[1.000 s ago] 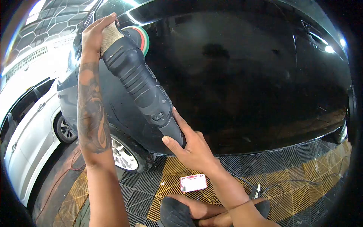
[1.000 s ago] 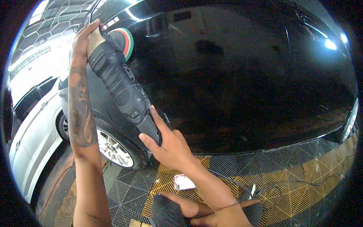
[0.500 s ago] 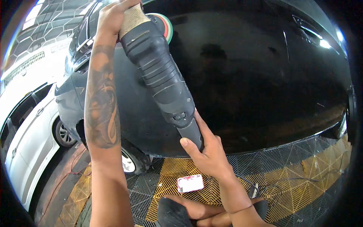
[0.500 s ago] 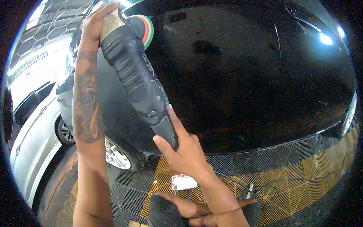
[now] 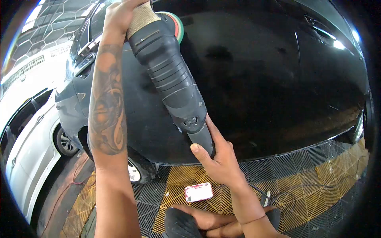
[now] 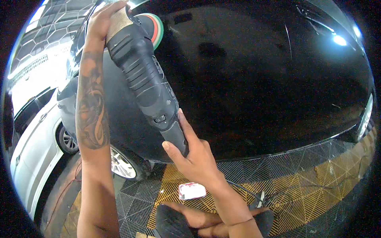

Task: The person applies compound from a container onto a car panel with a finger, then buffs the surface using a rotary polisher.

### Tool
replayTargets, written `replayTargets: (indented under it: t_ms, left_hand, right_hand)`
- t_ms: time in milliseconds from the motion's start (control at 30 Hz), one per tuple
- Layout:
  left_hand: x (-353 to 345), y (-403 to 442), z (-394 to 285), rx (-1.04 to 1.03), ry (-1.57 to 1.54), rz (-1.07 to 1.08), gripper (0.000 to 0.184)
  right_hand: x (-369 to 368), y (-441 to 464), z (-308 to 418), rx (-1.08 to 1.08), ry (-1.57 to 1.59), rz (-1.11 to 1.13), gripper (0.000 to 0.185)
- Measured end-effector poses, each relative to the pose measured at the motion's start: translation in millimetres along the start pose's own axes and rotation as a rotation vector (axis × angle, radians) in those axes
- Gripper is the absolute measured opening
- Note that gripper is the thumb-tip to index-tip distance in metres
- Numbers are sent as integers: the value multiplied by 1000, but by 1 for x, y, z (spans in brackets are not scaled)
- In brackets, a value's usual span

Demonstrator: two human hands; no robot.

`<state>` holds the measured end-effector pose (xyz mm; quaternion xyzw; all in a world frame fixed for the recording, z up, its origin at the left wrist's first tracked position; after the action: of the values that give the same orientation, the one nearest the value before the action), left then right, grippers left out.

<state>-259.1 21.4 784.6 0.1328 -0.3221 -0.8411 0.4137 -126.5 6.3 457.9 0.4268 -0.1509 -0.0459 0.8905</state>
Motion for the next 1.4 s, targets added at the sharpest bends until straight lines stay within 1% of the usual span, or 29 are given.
replayTargets:
  t_ms: [33, 100, 133, 167, 200, 233, 300, 367, 433, 467, 567, 733, 800, 900, 1000, 1100, 1167, 1200, 1267, 1300, 1333, 1400]
  left_hand:
    - [0, -4, 3, 3, 5, 2, 15]
    - [-13, -39, 63, 853, -928, -213, 14]
    - [-10, -43, 65, 856, -924, -214, 14]
    - [-10, -50, 68, 920, -947, -223, 16]
    - [-9, -58, 72, 982, -972, -234, 17]
    - [-5, -62, 75, 983, -972, -239, 17]
    - [-3, -83, 86, 1191, -959, -222, 31]
    - [4, -91, 92, 1180, -969, -225, 31]
    - [12, -100, 96, 1247, -936, -257, 31]
    - [20, -101, 94, 1163, -855, -279, 33]
    - [20, -111, 96, 1228, -878, -241, 34]
    - [15, -105, 95, 1219, -885, -231, 35]
    - [9, -98, 91, 1201, -876, -229, 35]
    - [-6, -81, 77, 1173, -944, -201, 36]
    - [-18, -61, 63, 1152, -957, -193, 34]
    - [-39, -46, 61, 1150, -996, -138, 32]
    - [-54, -32, 52, 1100, -1083, -117, 31]
    - [-60, -24, 42, 1063, -1081, -94, 32]
    - [-67, -5, 16, 1062, -1058, -93, 31]
    - [-70, 1, 10, 1069, -1031, -97, 31]
    - [-79, 6, 9, 1091, -1051, -50, 31]
    - [-89, 19, -4, 1073, -1063, -70, 32]
  right_hand:
    - [-4, 2, 0, 7, -1, 6, 80]
    - [-12, 5, 3, 15, 0, 16, 81]
    - [-17, 7, 3, -12, 13, 40, 81]
    - [-21, 8, 1, -41, 25, 62, 81]
    - [-25, 9, 1, -41, 23, 65, 81]
    - [-30, 10, 0, -20, 16, 67, 82]
    - [-36, 12, -1, 0, 7, 71, 82]
    - [-44, 14, -1, -11, 6, 105, 83]
    - [-50, 16, 1, -20, 4, 123, 83]
    - [-53, 16, 0, -24, 4, 133, 83]
    - [-60, 18, -1, -23, -5, 153, 83]
    - [-56, 16, -1, -5, 24, 131, 83]
    - [-47, 12, -2, -2, 35, 101, 83]
    - [-31, 4, -5, -31, 26, 85, 83]
    - [-10, -4, -8, -7, -2, 30, 82]
    - [7, -12, -15, -61, 8, 50, 82]
    - [21, -18, -18, -42, 25, 8, 82]
    - [28, -22, -19, -37, 31, -10, 82]
    - [40, -29, -21, -64, 46, -28, 82]
    - [47, -32, -21, -65, 46, -36, 82]
    - [52, -35, -22, -92, 80, -36, 81]
    - [63, -40, -26, -121, 110, -45, 81]
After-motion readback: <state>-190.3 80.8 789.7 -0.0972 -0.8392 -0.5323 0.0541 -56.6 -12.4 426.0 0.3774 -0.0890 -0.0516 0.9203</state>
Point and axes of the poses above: each hand's wrist, its own y-axis towards the middle knuckle, its own x-axis out of the back of the hand, z = x × y, the point moved 8 cm from there along y, towards the middle knuckle, and after that the axes turned 9 degrees about -y, right-handed, at the moved point
